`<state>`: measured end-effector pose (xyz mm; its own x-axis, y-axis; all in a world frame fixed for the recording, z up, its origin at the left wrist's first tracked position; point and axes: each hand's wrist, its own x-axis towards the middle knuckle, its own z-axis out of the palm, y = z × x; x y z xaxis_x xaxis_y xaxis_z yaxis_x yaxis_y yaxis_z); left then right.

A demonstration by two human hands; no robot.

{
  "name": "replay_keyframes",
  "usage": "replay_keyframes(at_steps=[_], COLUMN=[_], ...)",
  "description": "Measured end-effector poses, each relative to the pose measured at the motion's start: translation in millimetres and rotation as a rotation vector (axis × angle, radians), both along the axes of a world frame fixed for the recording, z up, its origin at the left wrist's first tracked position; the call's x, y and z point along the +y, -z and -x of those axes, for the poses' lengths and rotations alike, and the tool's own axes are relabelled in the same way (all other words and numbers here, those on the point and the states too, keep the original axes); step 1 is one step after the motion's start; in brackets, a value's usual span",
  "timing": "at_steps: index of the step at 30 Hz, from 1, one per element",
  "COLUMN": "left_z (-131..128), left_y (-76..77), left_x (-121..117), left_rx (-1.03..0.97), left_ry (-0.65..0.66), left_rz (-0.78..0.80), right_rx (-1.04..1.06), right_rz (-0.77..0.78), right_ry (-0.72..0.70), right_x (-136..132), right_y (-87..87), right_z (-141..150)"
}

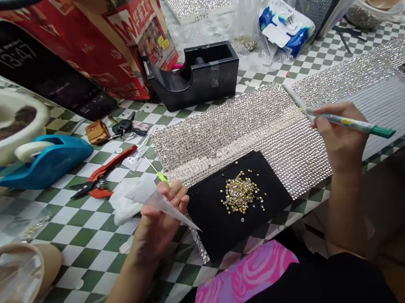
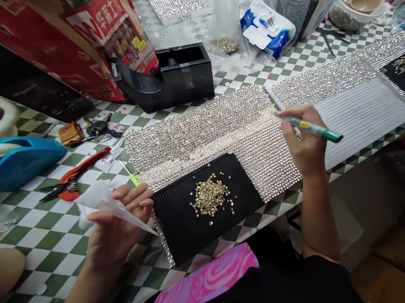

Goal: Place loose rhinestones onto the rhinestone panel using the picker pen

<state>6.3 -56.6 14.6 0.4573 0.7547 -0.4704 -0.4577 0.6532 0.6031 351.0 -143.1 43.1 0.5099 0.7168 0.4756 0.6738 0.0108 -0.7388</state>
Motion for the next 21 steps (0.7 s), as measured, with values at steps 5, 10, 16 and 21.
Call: replay_keyframes(at_steps=[5, 10, 16, 21], left_z=[-2, -4, -8, -9], left_y=[-2.1, -0.6, -9.1, -9.4], left_x=[3, 5, -2, -8], left_rx=[-0.010, -0.002, -0.030, -0.241], left_ry=[-0.035, -0.067, -0.029, -0.007], left_rz=[-0.067, -0.045, -0.013, 0.133], right_rx=[0.092, 0.123, 0.116, 0.111], right_rz=[-0.042, 0.028, 0.160, 0.208], right_ry=[-0.057, -0.211, -0.439, -0.594], right_x=[-15, -18, 6, 26], right_y=[11.0, 13.2, -6.0, -0.3], right_z=[42, 75, 88, 100])
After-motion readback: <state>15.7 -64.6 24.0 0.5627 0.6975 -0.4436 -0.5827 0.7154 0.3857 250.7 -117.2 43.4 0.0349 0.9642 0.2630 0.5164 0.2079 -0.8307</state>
